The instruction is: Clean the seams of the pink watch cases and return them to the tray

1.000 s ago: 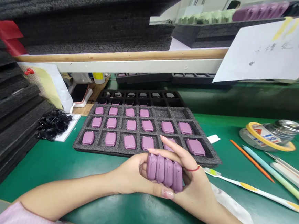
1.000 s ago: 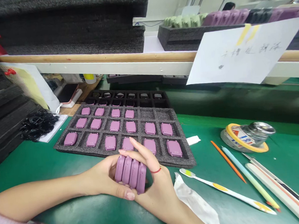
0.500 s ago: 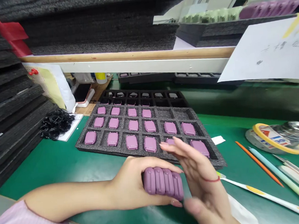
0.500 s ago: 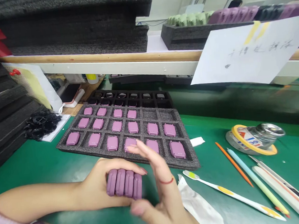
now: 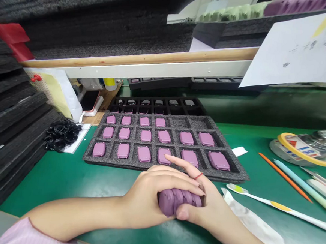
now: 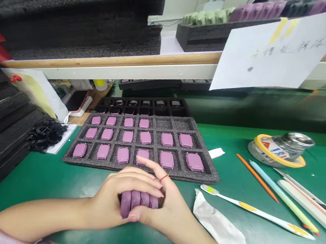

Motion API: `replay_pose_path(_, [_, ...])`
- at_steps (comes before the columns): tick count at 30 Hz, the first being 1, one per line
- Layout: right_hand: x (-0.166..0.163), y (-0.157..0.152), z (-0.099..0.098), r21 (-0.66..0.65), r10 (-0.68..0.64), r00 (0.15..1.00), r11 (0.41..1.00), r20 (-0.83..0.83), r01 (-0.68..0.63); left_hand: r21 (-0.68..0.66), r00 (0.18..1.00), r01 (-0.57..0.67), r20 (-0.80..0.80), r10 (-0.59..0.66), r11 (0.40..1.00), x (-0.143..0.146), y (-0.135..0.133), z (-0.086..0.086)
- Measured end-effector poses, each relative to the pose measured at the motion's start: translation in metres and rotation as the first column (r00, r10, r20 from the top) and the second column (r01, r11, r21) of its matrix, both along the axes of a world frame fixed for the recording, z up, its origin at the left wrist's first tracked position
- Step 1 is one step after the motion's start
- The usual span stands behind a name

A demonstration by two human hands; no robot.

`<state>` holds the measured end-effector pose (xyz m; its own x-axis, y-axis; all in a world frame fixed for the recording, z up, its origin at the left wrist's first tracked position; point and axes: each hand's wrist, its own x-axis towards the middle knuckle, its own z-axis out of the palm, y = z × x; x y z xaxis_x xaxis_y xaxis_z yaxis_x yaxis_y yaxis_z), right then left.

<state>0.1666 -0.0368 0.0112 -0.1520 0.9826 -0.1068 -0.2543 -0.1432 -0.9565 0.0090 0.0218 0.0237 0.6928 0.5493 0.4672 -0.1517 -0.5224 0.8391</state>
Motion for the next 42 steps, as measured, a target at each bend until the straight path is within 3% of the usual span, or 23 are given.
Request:
replay_pose_path(3, [-0.005,-0.003,0.008,-0.061,-0.051,0.999,0.997,0.015,0.052,-0.001,1.0,0.018,0.024,-0.018,1.0,0.002,0.001,-0.002])
replay_pose_path(6, [-0.005,-0.005,0.007,-0.039,-0.103,0.99,0.994,0.096,0.107,-0.046,1.0,0.028,-0.013,-0.028,0.999,0.0,0.002,-0.003])
replay_pose_path(9, [-0.004,-0.007,-0.001,0.119,-0.192,0.95,0.979,0.245,0.167,-0.075,0.996,0.048,-0.073,-0.054,0.996,-0.002,0.002,-0.006])
replay_pose_path(13, [-0.003,-0.008,-0.007,0.352,-0.33,0.867,0.915,0.374,0.197,-0.008,0.991,-0.003,-0.132,0.002,1.0,-0.004,-0.001,-0.009])
replay_pose_path(16, [0.0,-0.007,-0.007,0.495,-0.437,0.789,0.846,0.432,0.198,-0.133,0.985,-0.023,-0.172,0.0,0.991,-0.004,-0.004,-0.007])
replay_pose_path(18, [0.003,-0.006,-0.008,0.586,-0.481,0.775,0.79,0.41,0.18,-0.359,0.98,-0.003,-0.187,-0.069,0.934,-0.004,-0.005,-0.002])
replay_pose_path(20, [0.006,-0.005,-0.009,0.62,-0.491,0.775,0.766,0.397,0.168,-0.586,0.979,0.022,-0.152,-0.136,0.81,-0.003,-0.005,0.004])
replay_pose_path(22, [0.009,-0.004,-0.012,0.615,-0.479,0.778,0.773,0.407,0.155,-0.709,0.982,0.063,-0.082,-0.17,0.702,-0.001,-0.004,0.008])
replay_pose_path(23, [0.01,-0.004,-0.013,0.614,-0.472,0.78,0.776,0.411,0.146,-0.729,0.982,0.092,-0.045,-0.182,0.678,0.001,-0.004,0.009])
replay_pose_path(26, [0.012,-0.004,-0.016,0.623,-0.451,0.791,0.773,0.413,0.116,-0.724,0.978,0.162,0.027,-0.207,0.67,0.004,-0.003,0.012])
replay_pose_path(31, [0.011,0.0,-0.014,0.659,-0.454,0.794,0.746,0.404,0.091,-0.747,0.98,0.155,0.03,-0.199,0.647,0.003,-0.003,0.011])
replay_pose_path(37, [0.01,0.002,-0.009,0.631,-0.423,0.802,0.772,0.422,0.075,-0.761,0.978,0.14,0.006,-0.208,0.633,-0.001,0.0,0.006])
replay_pose_path(42, [0.012,0.004,-0.01,0.671,-0.44,0.792,0.74,0.424,0.052,-0.773,0.968,0.171,0.014,-0.252,0.612,-0.005,0.006,0.001])
